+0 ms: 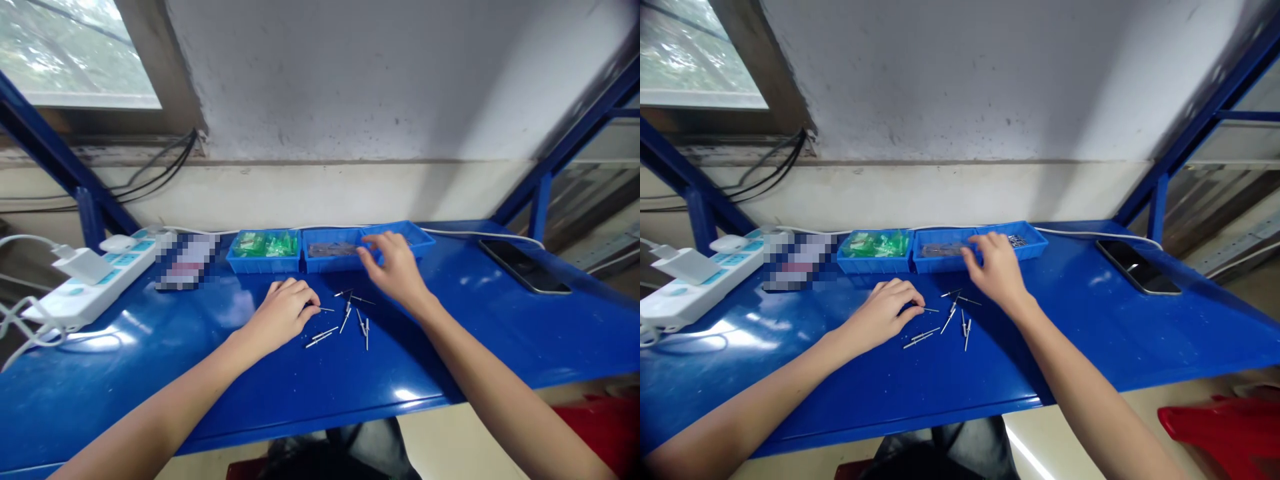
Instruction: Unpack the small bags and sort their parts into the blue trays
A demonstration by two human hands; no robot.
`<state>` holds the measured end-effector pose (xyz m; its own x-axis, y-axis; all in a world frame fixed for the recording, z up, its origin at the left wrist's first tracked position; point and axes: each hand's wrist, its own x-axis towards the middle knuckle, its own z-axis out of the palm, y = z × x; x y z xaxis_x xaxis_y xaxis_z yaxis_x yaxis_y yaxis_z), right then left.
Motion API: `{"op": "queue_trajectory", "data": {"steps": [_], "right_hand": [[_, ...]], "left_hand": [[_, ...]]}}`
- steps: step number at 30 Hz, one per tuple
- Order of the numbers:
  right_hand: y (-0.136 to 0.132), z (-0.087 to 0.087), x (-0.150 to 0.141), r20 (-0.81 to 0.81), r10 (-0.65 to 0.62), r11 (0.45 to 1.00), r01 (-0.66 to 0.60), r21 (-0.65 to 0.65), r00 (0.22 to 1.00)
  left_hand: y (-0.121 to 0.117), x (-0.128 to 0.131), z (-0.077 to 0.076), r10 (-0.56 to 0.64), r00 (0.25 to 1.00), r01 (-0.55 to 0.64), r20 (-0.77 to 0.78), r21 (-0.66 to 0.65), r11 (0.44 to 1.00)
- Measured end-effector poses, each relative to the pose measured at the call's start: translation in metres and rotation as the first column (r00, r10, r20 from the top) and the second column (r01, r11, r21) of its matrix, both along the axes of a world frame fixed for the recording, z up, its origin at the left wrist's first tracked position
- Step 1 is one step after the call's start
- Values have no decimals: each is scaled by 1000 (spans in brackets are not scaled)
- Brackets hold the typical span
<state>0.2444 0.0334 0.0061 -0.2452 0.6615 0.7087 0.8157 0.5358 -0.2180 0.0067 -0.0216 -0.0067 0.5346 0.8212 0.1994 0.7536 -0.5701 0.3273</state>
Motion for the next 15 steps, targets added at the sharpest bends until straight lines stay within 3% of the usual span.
{"op": "queue_trajectory", "data": {"steps": [3,5,9,15], "right_hand": [[-21,-2,-32,98,279,957,-269,-106,955],[-30,-6,-44,170,375,923,-351,-155,911],[-33,-10,-47,241,405,913,-377,-157,882],[-28,-8,-42,214,390,921,-376,-104,896]], "left_hand": [[4,-2,-1,70,996,-70,55,7,997],[7,-3,-2,116,986,-119,116,16,993],[11,-5,-3,156,969,-164,192,26,986],[3,-1,2,136,943,-141,304,-6,990]]}}
